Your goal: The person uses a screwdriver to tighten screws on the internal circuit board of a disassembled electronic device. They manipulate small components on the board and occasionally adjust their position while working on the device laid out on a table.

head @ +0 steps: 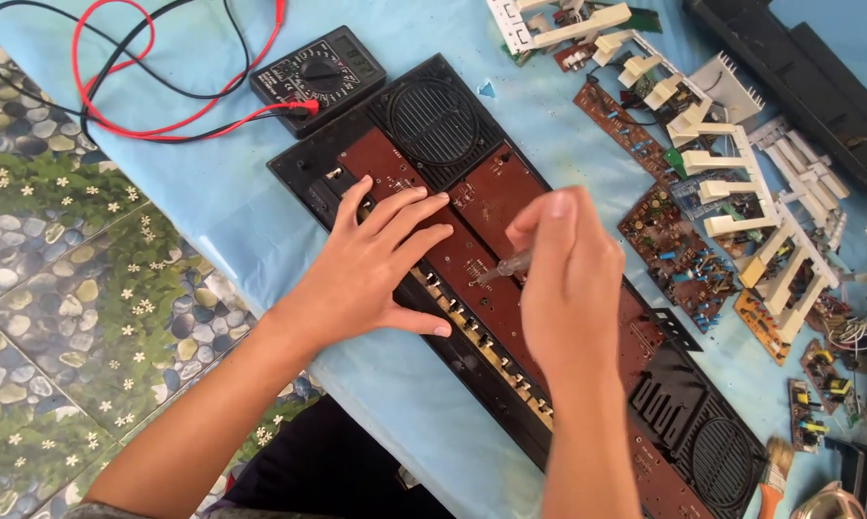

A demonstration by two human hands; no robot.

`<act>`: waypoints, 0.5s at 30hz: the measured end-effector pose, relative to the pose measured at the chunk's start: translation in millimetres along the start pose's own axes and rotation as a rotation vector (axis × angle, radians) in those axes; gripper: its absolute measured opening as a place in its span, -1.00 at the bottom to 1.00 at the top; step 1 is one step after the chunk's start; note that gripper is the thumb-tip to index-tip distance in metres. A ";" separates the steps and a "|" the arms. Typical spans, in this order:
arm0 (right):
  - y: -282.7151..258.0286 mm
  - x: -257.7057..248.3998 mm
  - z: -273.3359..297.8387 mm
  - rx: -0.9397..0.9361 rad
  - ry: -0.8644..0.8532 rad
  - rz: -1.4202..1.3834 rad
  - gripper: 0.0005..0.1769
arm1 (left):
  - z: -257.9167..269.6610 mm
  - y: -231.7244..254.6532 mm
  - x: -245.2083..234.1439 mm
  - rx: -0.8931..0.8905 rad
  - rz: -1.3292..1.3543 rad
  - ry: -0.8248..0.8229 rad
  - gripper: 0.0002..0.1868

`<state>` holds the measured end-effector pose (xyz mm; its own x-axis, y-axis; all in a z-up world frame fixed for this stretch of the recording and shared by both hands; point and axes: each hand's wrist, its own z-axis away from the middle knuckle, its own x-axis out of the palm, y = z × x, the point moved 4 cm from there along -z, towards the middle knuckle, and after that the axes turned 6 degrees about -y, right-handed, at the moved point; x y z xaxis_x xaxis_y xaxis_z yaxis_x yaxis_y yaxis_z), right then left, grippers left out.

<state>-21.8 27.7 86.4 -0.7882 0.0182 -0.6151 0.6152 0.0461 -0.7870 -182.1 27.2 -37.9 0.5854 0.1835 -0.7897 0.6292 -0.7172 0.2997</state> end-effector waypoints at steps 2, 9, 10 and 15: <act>0.0 -7.6 9.7 0.067 -0.107 0.836 -0.52 | 0.1 1.0 -0.8 -0.002 -0.007 -0.016 0.03; -22.1 -27.1 5.2 0.272 -0.502 1.271 -0.36 | -0.7 2.1 -2.0 0.005 0.007 -0.059 0.03; -27.3 -24.6 4.3 0.247 -0.625 1.251 -0.50 | -1.6 2.5 -3.4 0.006 -0.012 -0.048 0.02; -21.1 -18.7 5.2 0.081 -0.806 1.136 -0.77 | -2.5 3.3 -5.8 0.012 -0.023 -0.045 0.00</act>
